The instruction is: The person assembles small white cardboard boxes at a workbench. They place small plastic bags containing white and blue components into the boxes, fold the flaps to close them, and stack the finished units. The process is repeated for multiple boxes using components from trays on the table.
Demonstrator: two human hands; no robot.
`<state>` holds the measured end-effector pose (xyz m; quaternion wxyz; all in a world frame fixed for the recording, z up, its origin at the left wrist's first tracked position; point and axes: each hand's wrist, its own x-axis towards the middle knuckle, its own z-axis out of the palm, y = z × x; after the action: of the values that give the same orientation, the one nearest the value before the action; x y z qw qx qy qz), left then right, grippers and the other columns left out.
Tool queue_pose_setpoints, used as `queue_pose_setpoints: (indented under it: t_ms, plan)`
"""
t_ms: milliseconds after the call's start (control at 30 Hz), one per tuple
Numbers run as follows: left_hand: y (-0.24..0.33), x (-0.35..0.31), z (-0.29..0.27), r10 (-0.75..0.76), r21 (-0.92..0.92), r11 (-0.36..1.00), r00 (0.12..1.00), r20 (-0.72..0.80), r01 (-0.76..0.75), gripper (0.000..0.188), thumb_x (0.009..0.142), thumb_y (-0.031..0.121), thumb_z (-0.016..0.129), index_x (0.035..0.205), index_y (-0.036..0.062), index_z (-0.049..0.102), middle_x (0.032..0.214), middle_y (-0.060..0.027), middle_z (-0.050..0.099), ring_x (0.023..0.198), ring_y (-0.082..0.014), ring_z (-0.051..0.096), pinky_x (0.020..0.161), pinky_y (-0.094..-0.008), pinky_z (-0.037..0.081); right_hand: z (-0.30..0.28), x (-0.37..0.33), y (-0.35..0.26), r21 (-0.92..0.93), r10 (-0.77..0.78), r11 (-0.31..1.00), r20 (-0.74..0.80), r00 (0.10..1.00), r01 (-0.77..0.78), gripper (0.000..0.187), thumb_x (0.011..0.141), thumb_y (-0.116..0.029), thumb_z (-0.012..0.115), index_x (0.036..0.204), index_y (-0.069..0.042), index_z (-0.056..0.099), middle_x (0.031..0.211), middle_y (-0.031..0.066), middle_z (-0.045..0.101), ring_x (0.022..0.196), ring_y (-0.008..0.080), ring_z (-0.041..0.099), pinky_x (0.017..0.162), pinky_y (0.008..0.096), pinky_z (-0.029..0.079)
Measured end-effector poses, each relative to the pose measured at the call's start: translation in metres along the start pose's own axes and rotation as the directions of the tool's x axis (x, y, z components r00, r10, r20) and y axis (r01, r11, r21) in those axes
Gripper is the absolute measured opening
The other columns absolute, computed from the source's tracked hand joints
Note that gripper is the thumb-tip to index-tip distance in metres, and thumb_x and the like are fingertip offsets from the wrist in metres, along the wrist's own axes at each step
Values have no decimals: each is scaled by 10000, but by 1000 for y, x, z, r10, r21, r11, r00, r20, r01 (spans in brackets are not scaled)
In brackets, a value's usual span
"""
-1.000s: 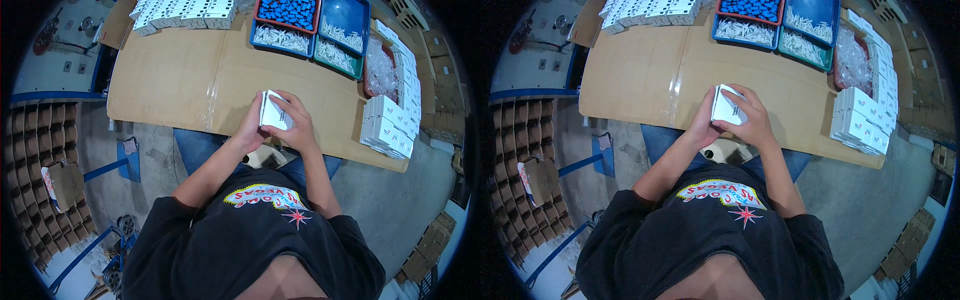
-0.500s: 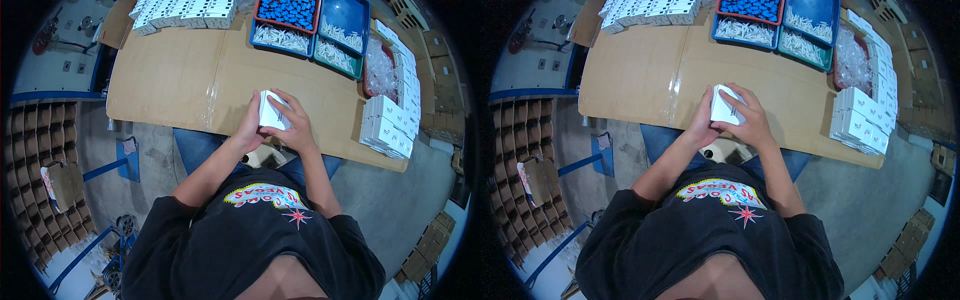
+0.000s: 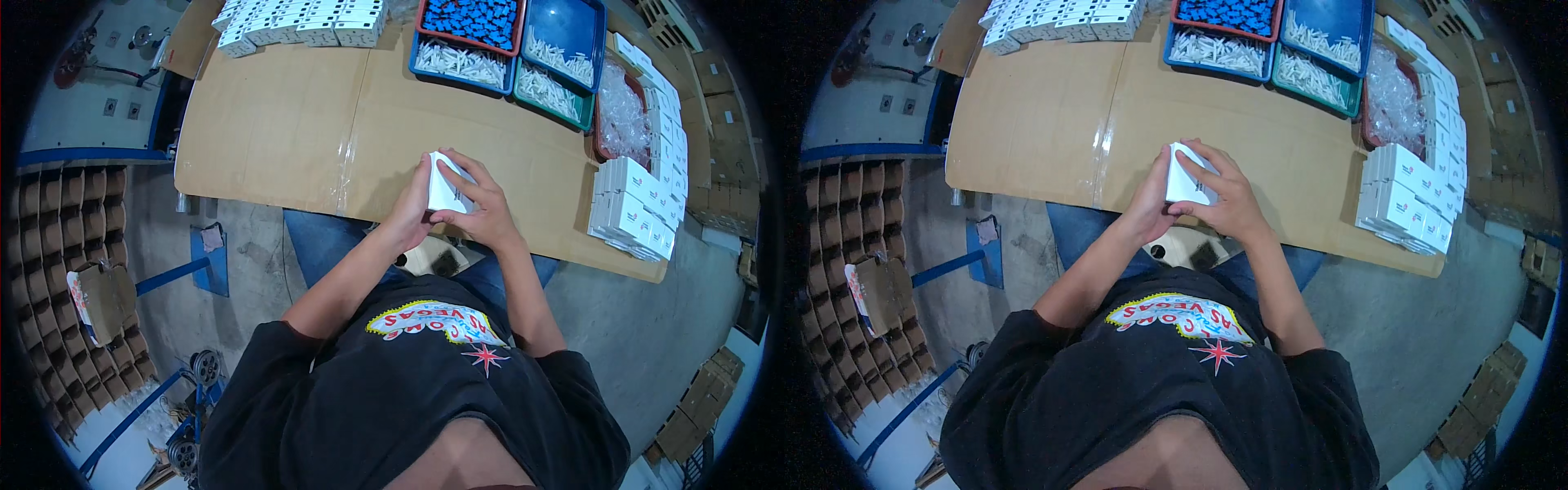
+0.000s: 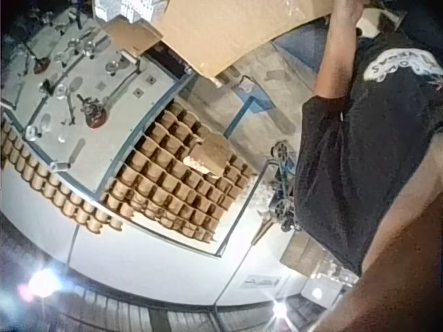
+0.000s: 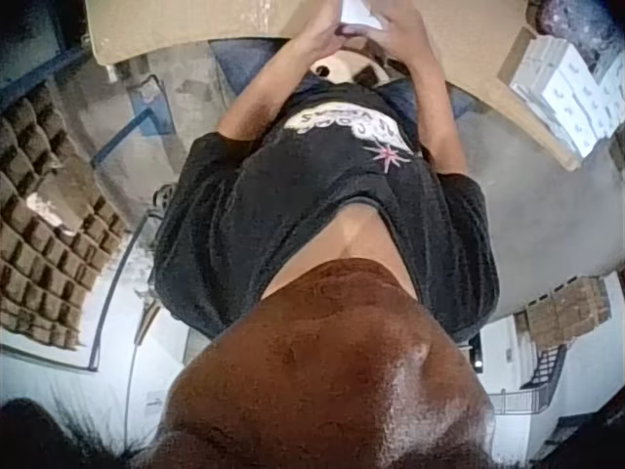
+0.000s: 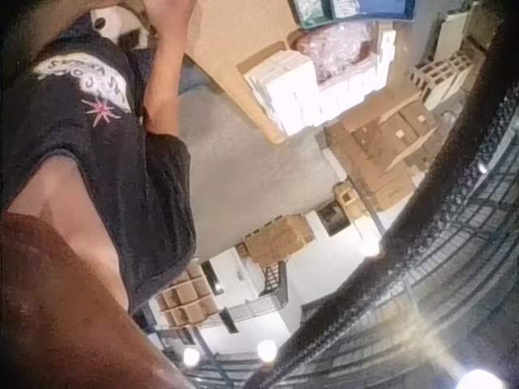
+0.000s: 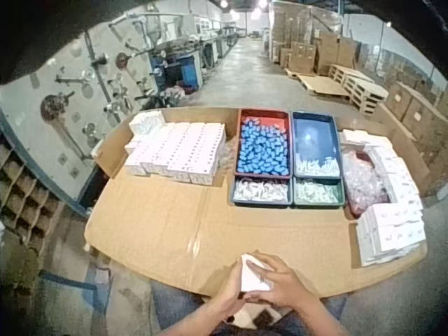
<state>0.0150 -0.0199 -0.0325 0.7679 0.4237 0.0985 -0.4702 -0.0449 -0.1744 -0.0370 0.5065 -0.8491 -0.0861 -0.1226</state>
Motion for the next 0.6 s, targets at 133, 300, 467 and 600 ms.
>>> queue_pose_setpoints:
  t_ms: [133,300,467,600]
  plan:
    - [6,-1,0,3,-61,998,996,91,3,556,1094,545,379,1443,125,484,1294,-101,627,1154,-202,641,927,-361,542,-2,4,0,-2,-30,1000,-26,999,30,837,644,-302,941,1412,-145,645,1487,141,561,1391,354,499,1138,448,416]
    - [2,3,1,195,-157,969,981,7,-191,470,1086,390,461,1434,77,483,1338,-92,610,1260,-206,580,1080,-387,440,17,6,-15,346,338,916,-390,857,-204,792,747,-232,905,1430,-17,567,1376,173,603,1360,312,512,1124,445,428]
    - [-3,5,3,377,-145,915,926,-24,-377,430,1058,298,536,1407,49,501,1363,-94,600,1303,-209,544,1155,-404,357,19,-3,-1,862,681,436,-129,721,-258,449,898,-70,794,1294,38,614,1182,110,690,1141,201,647,1014,359,515]
    - [7,9,-22,450,111,880,885,122,-462,501,996,158,672,1439,32,475,1369,-105,596,1289,-189,553,1093,-373,446,5,1,-4,810,595,547,-197,779,-213,352,923,-11,752,1251,33,632,1126,79,707,1076,167,670,962,318,546]
